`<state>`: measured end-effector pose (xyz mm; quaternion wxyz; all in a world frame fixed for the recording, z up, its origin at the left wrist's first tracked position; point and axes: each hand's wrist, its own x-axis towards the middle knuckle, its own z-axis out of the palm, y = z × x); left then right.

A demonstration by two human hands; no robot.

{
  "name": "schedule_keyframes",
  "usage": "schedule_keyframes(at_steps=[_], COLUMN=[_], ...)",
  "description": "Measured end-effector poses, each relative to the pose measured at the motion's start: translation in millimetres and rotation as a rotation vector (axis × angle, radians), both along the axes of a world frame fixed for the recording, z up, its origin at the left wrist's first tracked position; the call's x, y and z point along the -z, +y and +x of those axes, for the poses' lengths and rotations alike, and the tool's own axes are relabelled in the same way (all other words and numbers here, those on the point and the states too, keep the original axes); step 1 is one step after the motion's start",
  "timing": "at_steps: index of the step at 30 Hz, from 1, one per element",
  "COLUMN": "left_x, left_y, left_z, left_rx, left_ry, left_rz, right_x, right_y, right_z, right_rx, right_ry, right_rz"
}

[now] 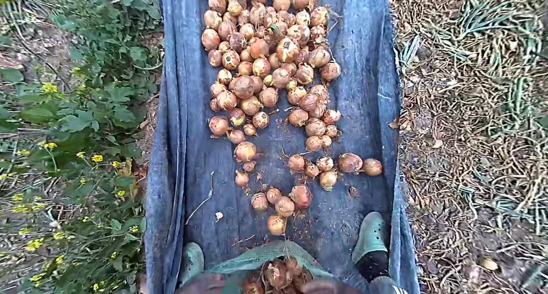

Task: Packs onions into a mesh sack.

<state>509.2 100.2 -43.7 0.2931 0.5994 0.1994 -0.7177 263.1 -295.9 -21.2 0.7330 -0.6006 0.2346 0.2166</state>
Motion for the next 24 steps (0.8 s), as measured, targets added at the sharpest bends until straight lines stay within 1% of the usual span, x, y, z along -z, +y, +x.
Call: schedule_keyframes(at_steps=[1, 2, 3, 4, 5, 6, 7, 8, 9, 10, 12, 13, 14, 16, 18, 20, 22, 23, 24], left_x=[18.8, 35.9, 55.5, 78.1, 100.0, 121.5, 140.7, 154.4, 163.6, 175.4, 208.4, 218.5, 224.1, 227.1, 222.5, 208.9, 178.8, 166.3, 150.4], left_y=[-11.9, -34.5, -62.4, -88.8, -114.8, -140.4, -163.3, -181.7, -196.9, -209.5, -226.4, -233.3, -238.7, -240.4, -234.9, -223.5, -199.2, -181.5, -164.7], left_z=[42.3, 78.2, 104.8, 119.5, 123.7, 119.1, 106.9, 88.5, 67.7, 49.2, 27.0, 23.8, 25.3, 35.4, 43.9, 38.6, 13.1, -6.5, -26.6], left_rx=[-0.118, -0.188, -0.225, -0.219, -0.175, -0.116, -0.062, -0.007, 0.048, 0.113, 0.201, 0.213, 0.217, 0.23, 0.268, 0.286, 0.294, 0.326, 0.426], left_ry=[-0.081, -0.194, -0.327, -0.44, -0.494, -0.516, -0.528, -0.531, -0.55, -0.612, -0.726, -0.74, -0.707, -0.601, -0.495, -0.423, -0.361, -0.321, -0.248], left_rz=[-0.035, -0.079, -0.101, -0.093, -0.069, -0.052, -0.046, -0.051, -0.074, -0.104, -0.177, -0.225, -0.276, -0.342, -0.335, -0.298, -0.312, -0.335, -0.36], right_x=[39.3, 68.6, 96.5, 123.5, 151.2, 176.9, 198.5, 212.6, 220.7, 223.1, 221.5, 219.6, 218.3, 214.7, 218.2, 214.2, 190.4, 172.0, 149.8], right_y=[-29.6, -63.9, -98.0, -128.2, -150.1, -163.1, -166.2, -160.2, -151.8, -142.1, -118.4, -106.3, -95.3, -70.5, -42.3, -9.6, 20.7, 30.4, 36.5], right_z=[22.6, 53.5, 84.8, 112.8, 133.3, 149.3, 161.2, 165.0, 162.0, 154.1, 133.5, 126.6, 121.3, 116.6, 114.4, 109.8, 83.0, 62.6, 39.6], right_rx=[0.109, 0.155, 0.135, 0.126, 0.138, 0.164, 0.191, 0.21, 0.23, 0.242, 0.215, 0.185, 0.18, 0.248, 0.21, 0.176, 0.176, 0.139, 0.037], right_ry=[0.064, 0.132, 0.181, 0.186, 0.186, 0.203, 0.243, 0.281, 0.3, 0.309, 0.278, 0.271, 0.301, 0.436, 0.512, 0.524, 0.528, 0.527, 0.516], right_rz=[-0.08, -0.283, -0.566, -0.776, -0.895, -0.935, -0.935, -0.929, -0.9, -0.826, -0.614, -0.478, -0.332, -0.031, 0.187, 0.291, 0.389, 0.445, 0.478])
